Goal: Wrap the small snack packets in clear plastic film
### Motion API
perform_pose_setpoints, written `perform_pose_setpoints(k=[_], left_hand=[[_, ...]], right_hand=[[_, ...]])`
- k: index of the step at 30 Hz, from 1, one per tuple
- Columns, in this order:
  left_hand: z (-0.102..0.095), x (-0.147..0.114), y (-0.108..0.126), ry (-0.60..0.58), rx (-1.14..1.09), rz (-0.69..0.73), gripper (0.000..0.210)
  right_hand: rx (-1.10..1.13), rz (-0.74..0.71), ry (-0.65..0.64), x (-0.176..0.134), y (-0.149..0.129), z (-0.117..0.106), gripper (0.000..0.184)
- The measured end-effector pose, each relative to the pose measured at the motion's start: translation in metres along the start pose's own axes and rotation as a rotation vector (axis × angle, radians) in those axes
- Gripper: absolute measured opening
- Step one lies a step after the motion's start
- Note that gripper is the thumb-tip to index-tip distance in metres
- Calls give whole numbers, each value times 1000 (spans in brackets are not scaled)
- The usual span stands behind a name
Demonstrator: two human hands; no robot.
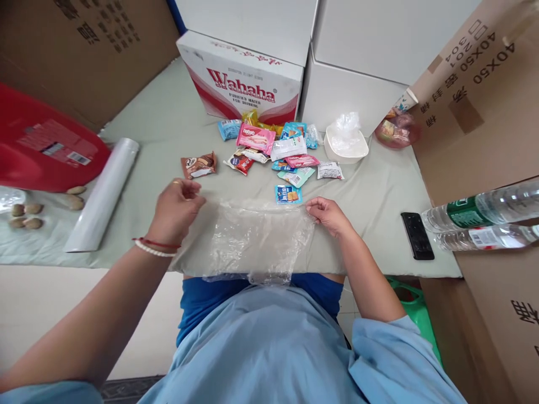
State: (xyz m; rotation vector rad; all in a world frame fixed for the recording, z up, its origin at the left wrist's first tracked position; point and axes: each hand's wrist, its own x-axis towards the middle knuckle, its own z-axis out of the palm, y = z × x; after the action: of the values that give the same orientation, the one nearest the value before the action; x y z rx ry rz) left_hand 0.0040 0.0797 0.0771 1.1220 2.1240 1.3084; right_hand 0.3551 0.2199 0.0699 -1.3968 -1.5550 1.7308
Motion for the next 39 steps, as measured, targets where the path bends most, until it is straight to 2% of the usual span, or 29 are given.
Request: perform_pose_setpoints(k=[1,2,3,5,7,9,10,12,14,16,17,19,21,22,23,25,28,30,32,35,37,39], left_hand=[[1,-10,12,135,89,79,20],[4,-22,25,206,155,164,17],[8,-35,37,174,195,269,15],[21,-59,52,-78,262,479,18],[37,-74,49,-347,394,607,22],[50,-80,30,-464,522,619,26],[55,-80,18,-470,571,596,31],[60,-80,-6,-445,628,544,43],[62,-80,-21,-428,646,516,51],[61,-82,-25,-428,639,516,54],[60,-83,-24,-428,632,520,55],[57,-82,-23,-409,623,521,57],[50,-77,-25,-376,632,503,59],[47,-74,-28,-364,643,490,60],[43,-71,-32,-359,656,478,61],[36,-67,-39,-366,674,466,63],[31,-65,-45,-374,678,468,64],[31,-65,-45,-366,675,472,64],[31,-66,-44,-359,676,480,63],[33,-66,-44,-363,709,489,63],[33,-66,-44,-371,754,487,64],[33,-66,-45,-380,798,482,64]], right_hand=[[-9,-15,5,0,-1,4,43],[-18,-25,7,0,-2,8,42],[-32,-29,11,0,-2,11,42],[-70,-24,13,1,-3,16,42],[-121,-13,11,5,-2,15,42],[-179,-4,29,12,-2,9,43],[-226,-5,65,15,-2,4,42],[-383,-49,228,18,-3,-4,39],[-577,-203,428,13,-3,-3,38],[-721,-445,500,-2,-2,10,39],[-770,-567,453,-12,2,20,40],[-858,-748,227,-31,14,43,44],[-941,-795,-13,-45,32,56,48],[-971,-772,-87,-50,42,56,50],[-990,-731,-121,-53,52,52,51],[-993,-643,-101,-56,67,31,50],[-947,-578,-57,-52,66,-9,42],[-947,-557,1,-40,50,-26,38],[-995,-555,109,-17,26,-32,37],[-1124,-596,258,38,-13,-21,42],[-1218,-579,278,79,-35,-8,57],[-1306,-528,228,113,-52,3,63]])
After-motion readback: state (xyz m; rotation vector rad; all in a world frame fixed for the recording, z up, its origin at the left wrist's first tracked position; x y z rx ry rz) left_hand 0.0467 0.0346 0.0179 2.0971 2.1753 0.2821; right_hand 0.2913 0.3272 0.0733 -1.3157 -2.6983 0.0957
